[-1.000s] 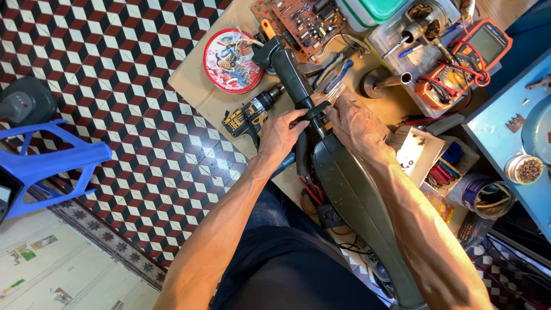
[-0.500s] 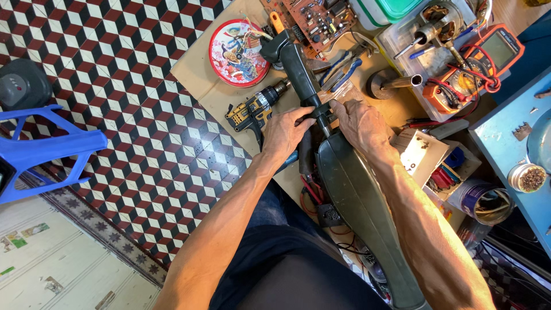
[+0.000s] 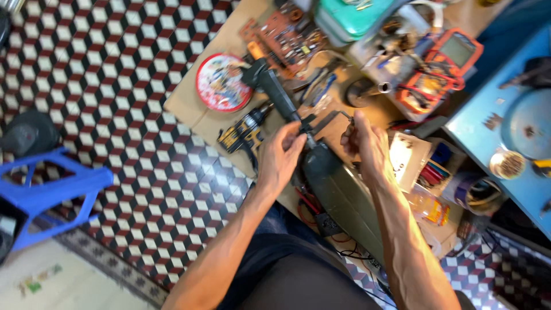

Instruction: The person uses a red angle grinder to grind a small metal piece, producing sparks. They then move to a workbench and insert a small metal pin into a black plastic housing, followed by handling a small cardboard box containing metal parts.

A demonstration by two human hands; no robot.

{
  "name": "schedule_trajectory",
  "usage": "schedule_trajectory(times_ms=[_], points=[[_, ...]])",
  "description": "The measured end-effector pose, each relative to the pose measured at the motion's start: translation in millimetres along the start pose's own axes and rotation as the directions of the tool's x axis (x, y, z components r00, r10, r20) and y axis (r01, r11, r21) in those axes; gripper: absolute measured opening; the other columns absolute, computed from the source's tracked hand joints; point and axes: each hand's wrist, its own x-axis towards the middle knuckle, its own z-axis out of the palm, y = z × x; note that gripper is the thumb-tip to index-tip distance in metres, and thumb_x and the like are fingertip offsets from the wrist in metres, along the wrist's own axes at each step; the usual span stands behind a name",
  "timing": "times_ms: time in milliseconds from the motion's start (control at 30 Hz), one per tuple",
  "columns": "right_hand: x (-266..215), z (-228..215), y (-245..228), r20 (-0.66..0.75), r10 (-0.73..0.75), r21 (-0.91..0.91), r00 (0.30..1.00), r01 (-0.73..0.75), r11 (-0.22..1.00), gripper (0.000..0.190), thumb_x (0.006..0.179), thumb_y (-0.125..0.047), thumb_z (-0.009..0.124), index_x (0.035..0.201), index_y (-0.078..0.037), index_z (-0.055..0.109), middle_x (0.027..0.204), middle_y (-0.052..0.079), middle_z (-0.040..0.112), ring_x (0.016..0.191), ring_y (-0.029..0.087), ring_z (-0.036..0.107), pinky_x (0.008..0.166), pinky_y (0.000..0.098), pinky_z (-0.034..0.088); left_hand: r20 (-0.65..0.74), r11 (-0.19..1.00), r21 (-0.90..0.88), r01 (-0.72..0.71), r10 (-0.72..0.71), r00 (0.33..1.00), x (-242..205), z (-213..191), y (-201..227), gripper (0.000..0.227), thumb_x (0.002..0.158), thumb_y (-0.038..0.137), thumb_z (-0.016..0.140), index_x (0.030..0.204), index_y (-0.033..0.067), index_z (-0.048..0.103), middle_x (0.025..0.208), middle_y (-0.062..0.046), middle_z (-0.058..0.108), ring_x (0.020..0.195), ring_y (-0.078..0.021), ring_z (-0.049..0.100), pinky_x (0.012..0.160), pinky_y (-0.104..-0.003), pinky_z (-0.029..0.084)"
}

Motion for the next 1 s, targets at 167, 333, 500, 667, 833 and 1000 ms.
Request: schedule_trajectory(times_ms=[167, 333, 500, 667, 833, 1000], points=[[-51, -30, 2, 0.036, 0.071, 0.739, 0.997, -0.074, 0.669, 0.031, 0.104, -0.041, 0.056, 0.098, -0.01, 0.056, 0.08, 0.001, 0.064, 0.072, 0.014, 0.064, 0.065, 0.031, 0.052, 0.363, 0.734, -0.652, 0.192, 0.079, 0.928, -35, 53, 52, 0.04, 0.098, 0.02, 0.072, 0.128, -0.0052, 0.064, 0.11, -0.009, 0.076, 0.101, -0.0145, 0.072, 0.093, -0.028, 0.058], [-83, -51, 1, -0.143, 0.079, 0.784, 0.987, 0.064, 0.618, 0.032, 0.104, -0.041, 0.056, 0.103, -0.009, 0.062, 0.078, 0.001, 0.063, 0.063, 0.011, 0.058, 0.056, 0.0263, 0.046, 0.608, 0.621, -0.642, 0.45, 0.055, 0.792, -26, 83, 94, 0.04, 0.094, 0.016, 0.071, 0.128, -0.0021, 0.062, 0.101, -0.003, 0.072, 0.082, -0.0114, 0.066, 0.074, -0.027, 0.057], [-109, -76, 5, -0.287, 0.094, 0.701, 0.953, 0.143, 0.698, 0.042, 0.104, -0.043, 0.055, 0.09, -0.004, 0.063, 0.071, 0.005, 0.063, 0.058, 0.014, 0.058, 0.052, 0.0263, 0.046, 0.775, 0.609, -0.539, 0.582, 0.089, 0.625, -22, 103, 111, 0.031, 0.099, 0.015, 0.07, 0.124, -0.0029, 0.068, 0.09, -0.002, 0.067, 0.074, -0.0084, 0.059, 0.069, -0.024, 0.053], [-119, -95, 3, -0.291, 0.086, 0.655, 0.953, 0.133, 0.743, 0.049, 0.105, -0.044, 0.051, 0.083, -0.003, 0.062, 0.065, 0.006, 0.062, 0.054, 0.014, 0.057, 0.051, 0.026, 0.046, 0.803, 0.602, -0.541, 0.587, 0.16, 0.575, -24, 124, 120, 0.026, 0.1, 0.014, 0.072, 0.12, -0.0028, 0.07, 0.086, -0.002, 0.066, 0.07, -0.0089, 0.058, 0.064, -0.025, 0.05], [-123, -102, -1, -0.469, -0.046, 0.586, 0.882, 0.35, 0.731, 0.037, 0.106, -0.036, 0.047, 0.104, -0.002, 0.062, 0.084, 0.008, 0.067, 0.069, 0.013, 0.062, 0.059, 0.024, 0.049, 0.764, 0.659, -0.533, 0.531, 0.106, 0.636, -24, 133, 129, 0.022, 0.096, 0.013, 0.074, 0.114, 0.002, 0.071, 0.097, -0.003, 0.073, 0.083, -0.0081, 0.065, 0.076, -0.023, 0.054], [-130, -104, 1, -0.543, -0.144, 0.555, 0.828, 0.482, 0.679, 0.025, 0.102, -0.015, 0.06, 0.122, 0.0, 0.058, 0.105, 0.009, 0.07, 0.091, 0.012, 0.067, 0.081, 0.0245, 0.055, 0.757, 0.623, -0.557, 0.55, 0.107, 0.645, -22, 144, 130, 0.023, 0.095, 0.014, 0.074, 0.116, 0.0047, 0.072, 0.102, -0.002, 0.074, 0.095, -0.0097, 0.068, 0.087, -0.025, 0.054]])
